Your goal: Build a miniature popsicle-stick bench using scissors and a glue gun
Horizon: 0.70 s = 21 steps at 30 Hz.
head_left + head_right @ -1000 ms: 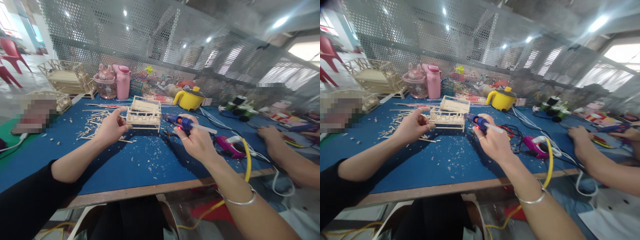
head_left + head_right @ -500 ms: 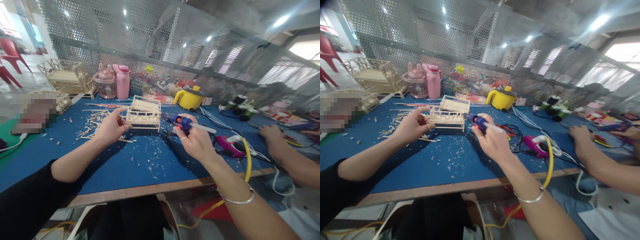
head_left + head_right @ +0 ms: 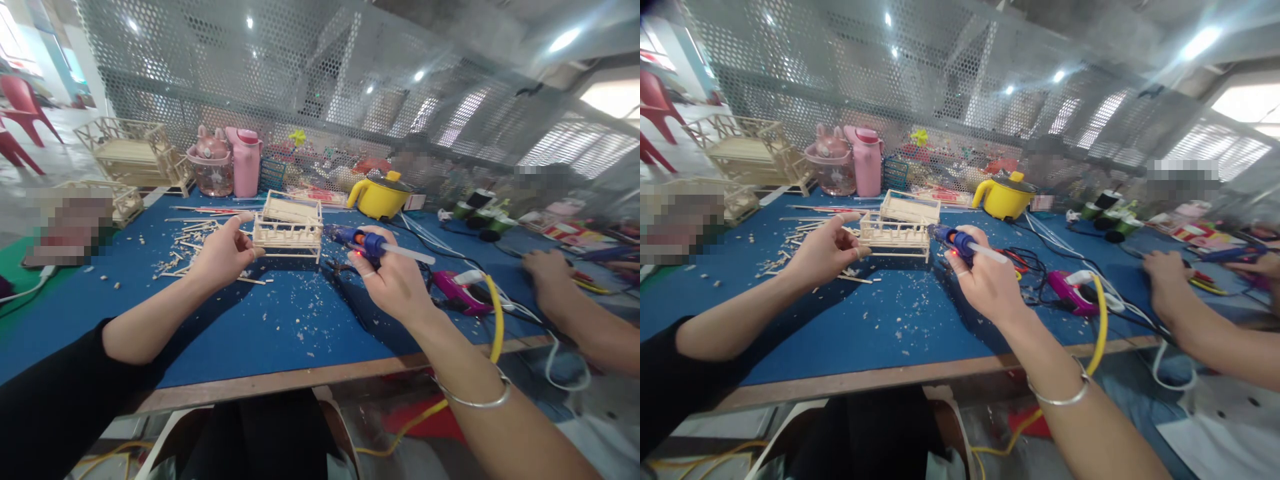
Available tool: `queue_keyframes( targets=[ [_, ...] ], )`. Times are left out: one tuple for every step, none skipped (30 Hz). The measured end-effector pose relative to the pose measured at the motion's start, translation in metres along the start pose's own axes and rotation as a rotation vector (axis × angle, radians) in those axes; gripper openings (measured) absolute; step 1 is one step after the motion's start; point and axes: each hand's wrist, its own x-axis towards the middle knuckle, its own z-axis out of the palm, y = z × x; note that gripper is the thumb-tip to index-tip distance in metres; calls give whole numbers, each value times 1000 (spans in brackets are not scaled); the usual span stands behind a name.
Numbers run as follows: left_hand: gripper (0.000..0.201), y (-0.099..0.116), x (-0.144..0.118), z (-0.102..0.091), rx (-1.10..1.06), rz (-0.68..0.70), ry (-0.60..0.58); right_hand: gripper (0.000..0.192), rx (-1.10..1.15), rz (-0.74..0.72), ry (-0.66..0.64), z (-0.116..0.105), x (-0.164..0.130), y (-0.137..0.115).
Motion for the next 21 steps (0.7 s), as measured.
queue_keyframes(
  targets=[
    [64,0,0,0,0,2,0,32,3,1,0,0,0,0],
    [63,0,0,0,1,3,1,32,7,1,-1,0,-1,0],
    [63,0,0,0,2,5,2,33,11,2,-3,0,-1,0],
    [63,-1,0,0,3,5,2,33,15,2,-3,0,-1,0],
    [62,-1,0,1,5,5,3,33,17,3,-1,0,-2,0],
    [62,-1,1,1,7,4,3,33,19,6,0,0,-2,0],
    [62,-1,1,1,6,4,4,34,19,10,1,0,-2,0],
    [63,-1,1,1,5,5,2,34,19,15,2,0,-2,1],
    [63,-1,1,1,3,6,1,34,21,17,4,1,-2,1],
    [63,-2,1,1,2,7,-1,35,24,17,8,1,-2,1],
    [64,-2,1,1,1,8,-3,34,28,16,14,1,-3,2],
    [64,-2,1,1,1,9,-5,34,33,17,24,1,-3,2],
    [64,-2,1,1,0,10,-4,34,39,19,40,0,-3,2],
    [64,-2,1,1,-5,10,-1,34,45,23,60,0,-3,2],
    [64,-1,0,1,-13,9,5,35,54,28,80,0,-2,2],
    [65,-1,0,1,-26,8,15,35,66,31,104,-1,0,2],
    [66,-1,0,1,-41,7,24,35,82,30,129,-1,3,2],
    [67,-1,0,1,-56,5,36,35,99,26,156,-2,7,2],
    [67,-1,0,1,-68,3,47,35,114,24,183,-2,13,3],
    [67,-1,1,1,-77,2,58,35,125,26,206,-2,20,4],
    [67,-2,1,1,-84,0,67,36,132,29,224,-2,29,5]
  ],
)
